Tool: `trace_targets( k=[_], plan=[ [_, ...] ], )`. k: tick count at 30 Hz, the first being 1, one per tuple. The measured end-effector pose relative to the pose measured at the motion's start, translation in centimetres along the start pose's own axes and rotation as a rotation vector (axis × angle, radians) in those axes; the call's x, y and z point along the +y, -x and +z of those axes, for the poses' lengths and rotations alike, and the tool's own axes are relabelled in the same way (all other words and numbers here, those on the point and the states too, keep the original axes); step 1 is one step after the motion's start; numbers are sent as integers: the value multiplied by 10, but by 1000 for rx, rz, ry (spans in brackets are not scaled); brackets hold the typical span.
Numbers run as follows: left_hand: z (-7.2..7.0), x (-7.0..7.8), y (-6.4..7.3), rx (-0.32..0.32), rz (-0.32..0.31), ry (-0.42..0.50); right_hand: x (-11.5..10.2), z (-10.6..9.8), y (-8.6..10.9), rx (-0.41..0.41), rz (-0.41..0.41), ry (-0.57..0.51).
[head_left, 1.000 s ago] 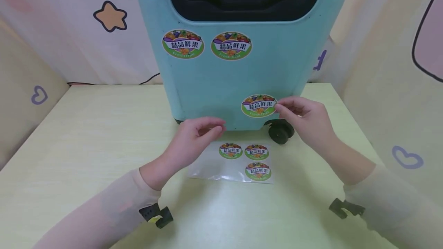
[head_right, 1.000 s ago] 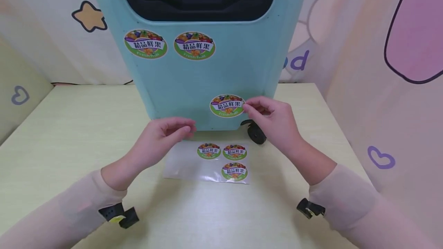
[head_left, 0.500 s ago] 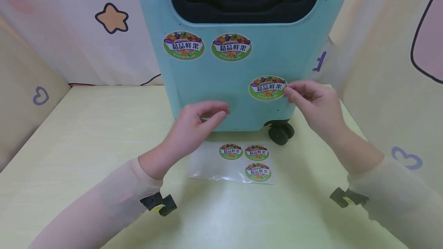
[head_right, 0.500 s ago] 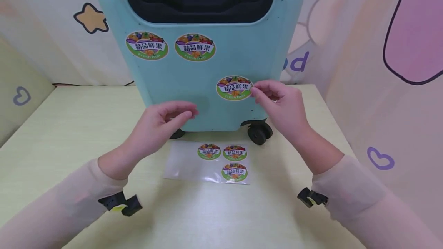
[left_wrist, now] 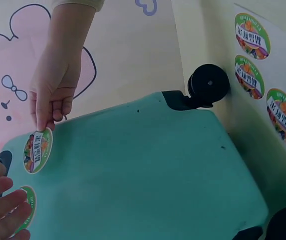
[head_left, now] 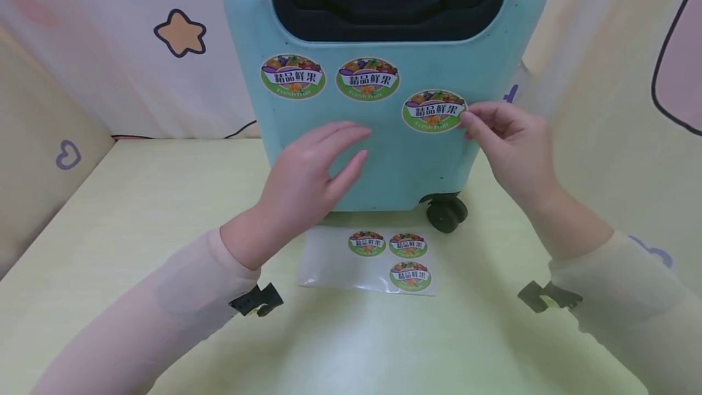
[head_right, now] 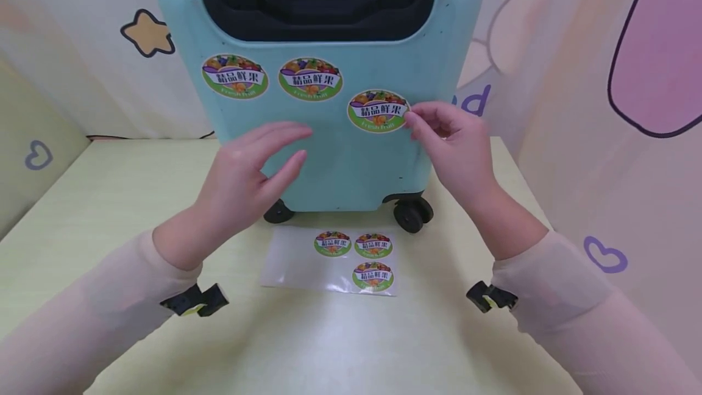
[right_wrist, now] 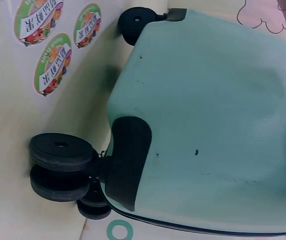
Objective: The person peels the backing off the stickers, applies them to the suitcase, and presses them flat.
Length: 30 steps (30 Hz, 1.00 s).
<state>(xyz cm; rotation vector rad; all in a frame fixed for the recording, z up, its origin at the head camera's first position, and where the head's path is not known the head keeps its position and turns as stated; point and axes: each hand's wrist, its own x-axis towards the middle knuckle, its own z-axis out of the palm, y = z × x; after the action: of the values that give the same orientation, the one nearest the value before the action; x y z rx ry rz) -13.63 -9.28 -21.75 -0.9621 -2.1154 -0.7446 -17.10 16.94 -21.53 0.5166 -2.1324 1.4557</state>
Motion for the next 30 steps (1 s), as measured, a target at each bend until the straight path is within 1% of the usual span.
trace_targets(
  k=[5, 7, 10, 12, 13, 15, 17, 19, 22, 25, 30],
  plan=[
    [-2, 2, -13, 54, 122, -109, -2, -2, -3, 14, 1, -6],
    [-3, 0, -19, 82, 184, -159, -3, -3, -5, 21, 5, -2],
    [-4, -4, -30, 118, 265, -274, -5, -4, -8, 31, 18, -3],
    [-5, -6, -37, 136, 297, -364, -6, -5, -10, 39, 20, -7],
    [-5, -6, -41, 136, 302, -407, -7, -5, -11, 45, 19, -8],
    [-5, -8, -50, 124, 293, -482, -7, -7, -13, 56, 16, -11],
    [-4, -9, -58, 93, 267, -533, -7, -7, -15, 66, 12, -14],
    [-1, -11, -66, 56, 240, -565, -7, -6, -16, 75, 9, -16],
    [3, -13, -76, 24, 211, -591, -5, -5, -18, 82, -4, -16],
    [7, -16, -83, 19, 192, -604, -5, -5, -19, 86, -5, -17],
    [11, -17, -87, 47, 162, -598, -6, -4, -22, 85, -7, -20]
  ],
)
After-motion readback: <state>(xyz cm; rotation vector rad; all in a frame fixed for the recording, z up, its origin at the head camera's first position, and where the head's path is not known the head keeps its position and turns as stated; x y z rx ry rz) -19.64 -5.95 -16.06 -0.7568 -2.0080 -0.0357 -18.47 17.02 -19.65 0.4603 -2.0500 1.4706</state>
